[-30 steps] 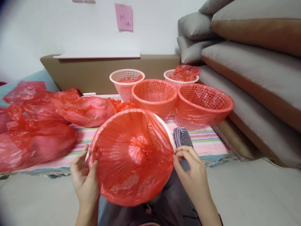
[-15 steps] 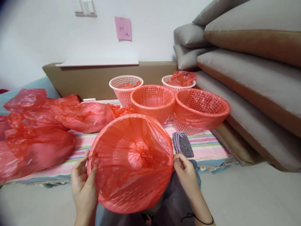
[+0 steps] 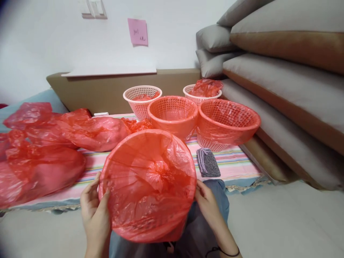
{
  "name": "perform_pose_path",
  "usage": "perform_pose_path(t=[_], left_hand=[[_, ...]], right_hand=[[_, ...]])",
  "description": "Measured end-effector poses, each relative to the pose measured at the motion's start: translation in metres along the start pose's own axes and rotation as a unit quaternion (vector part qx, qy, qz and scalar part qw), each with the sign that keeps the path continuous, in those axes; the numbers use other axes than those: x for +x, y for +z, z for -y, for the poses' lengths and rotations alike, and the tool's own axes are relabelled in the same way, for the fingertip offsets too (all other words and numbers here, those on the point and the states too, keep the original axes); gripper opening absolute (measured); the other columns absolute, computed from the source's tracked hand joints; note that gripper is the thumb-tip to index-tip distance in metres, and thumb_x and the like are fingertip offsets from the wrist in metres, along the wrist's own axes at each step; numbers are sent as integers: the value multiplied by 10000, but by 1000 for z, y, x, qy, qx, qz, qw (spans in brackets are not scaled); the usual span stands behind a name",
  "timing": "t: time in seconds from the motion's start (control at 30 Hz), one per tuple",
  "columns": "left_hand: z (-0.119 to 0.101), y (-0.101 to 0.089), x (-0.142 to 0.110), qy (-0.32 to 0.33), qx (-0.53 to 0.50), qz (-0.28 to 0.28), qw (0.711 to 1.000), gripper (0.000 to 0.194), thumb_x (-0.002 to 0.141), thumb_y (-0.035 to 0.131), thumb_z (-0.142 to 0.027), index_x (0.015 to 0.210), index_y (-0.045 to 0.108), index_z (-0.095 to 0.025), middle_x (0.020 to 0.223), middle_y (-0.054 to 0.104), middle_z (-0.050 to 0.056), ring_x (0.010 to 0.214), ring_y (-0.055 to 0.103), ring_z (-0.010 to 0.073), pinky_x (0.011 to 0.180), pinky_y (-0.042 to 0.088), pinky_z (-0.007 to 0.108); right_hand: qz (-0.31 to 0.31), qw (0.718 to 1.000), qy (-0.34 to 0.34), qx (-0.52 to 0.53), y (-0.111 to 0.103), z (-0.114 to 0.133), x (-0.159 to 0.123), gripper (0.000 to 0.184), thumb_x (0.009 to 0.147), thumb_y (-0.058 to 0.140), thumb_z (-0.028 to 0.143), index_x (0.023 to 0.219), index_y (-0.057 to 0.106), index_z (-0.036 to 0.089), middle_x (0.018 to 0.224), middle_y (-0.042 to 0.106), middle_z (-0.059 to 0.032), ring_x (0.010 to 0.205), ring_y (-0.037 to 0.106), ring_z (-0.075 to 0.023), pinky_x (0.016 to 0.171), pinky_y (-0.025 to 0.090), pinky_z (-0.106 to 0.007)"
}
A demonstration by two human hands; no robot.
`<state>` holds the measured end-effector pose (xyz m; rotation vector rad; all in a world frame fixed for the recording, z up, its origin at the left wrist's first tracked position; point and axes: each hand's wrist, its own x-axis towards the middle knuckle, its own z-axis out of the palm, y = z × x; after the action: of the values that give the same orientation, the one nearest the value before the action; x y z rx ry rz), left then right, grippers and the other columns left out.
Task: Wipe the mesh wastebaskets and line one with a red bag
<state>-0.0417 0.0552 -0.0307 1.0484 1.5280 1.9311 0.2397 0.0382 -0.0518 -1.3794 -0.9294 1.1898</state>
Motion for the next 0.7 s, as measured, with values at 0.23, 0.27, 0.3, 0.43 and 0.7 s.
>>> perform_pose_path(t=[0.23,0.27,0.3,0.43,0.7], left_hand=[[2,0,-3,-2,-9,-17,1000,373,819,715,-252,1170,588,-236,1374,580,81,1322,505,244,1161,326,441],[2,2,-2,0,-14,-20,1000,377,809,718,-237,1164,590,-235,1371,582,78,1324,504,241,1161,327,434],[1,4,-1,3,-21,-21,1000,383,800,721,-225,1160,591,-234,1371,583,75,1324,504,237,1160,329,424],[-5,18,5,-21,-64,-30,997,385,776,731,-220,1136,596,-241,1340,605,61,1299,527,218,1133,362,377],[7,39,8,-103,-169,-91,976,378,916,495,-476,1200,606,-251,1134,679,33,1117,619,229,964,486,370]], right_hand=[[69,982,99,148,6,-17,-48,607,696,710,706,1082,751,240,1071,755,-129,861,734,-297,696,579,-372],[79,981,94,150,9,-19,-53,621,654,737,715,1056,756,242,1043,760,-132,850,737,-307,694,584,-383],[80,982,87,147,11,-20,-56,606,632,756,710,1033,756,256,1034,763,-127,870,738,-318,719,591,-399],[41,992,54,108,20,-20,-58,455,711,719,659,1029,711,333,1145,739,-85,1069,695,-339,887,581,-478],[1,996,64,62,21,-27,-39,440,642,819,579,944,733,271,1035,767,-99,1026,705,-370,896,577,-514]])
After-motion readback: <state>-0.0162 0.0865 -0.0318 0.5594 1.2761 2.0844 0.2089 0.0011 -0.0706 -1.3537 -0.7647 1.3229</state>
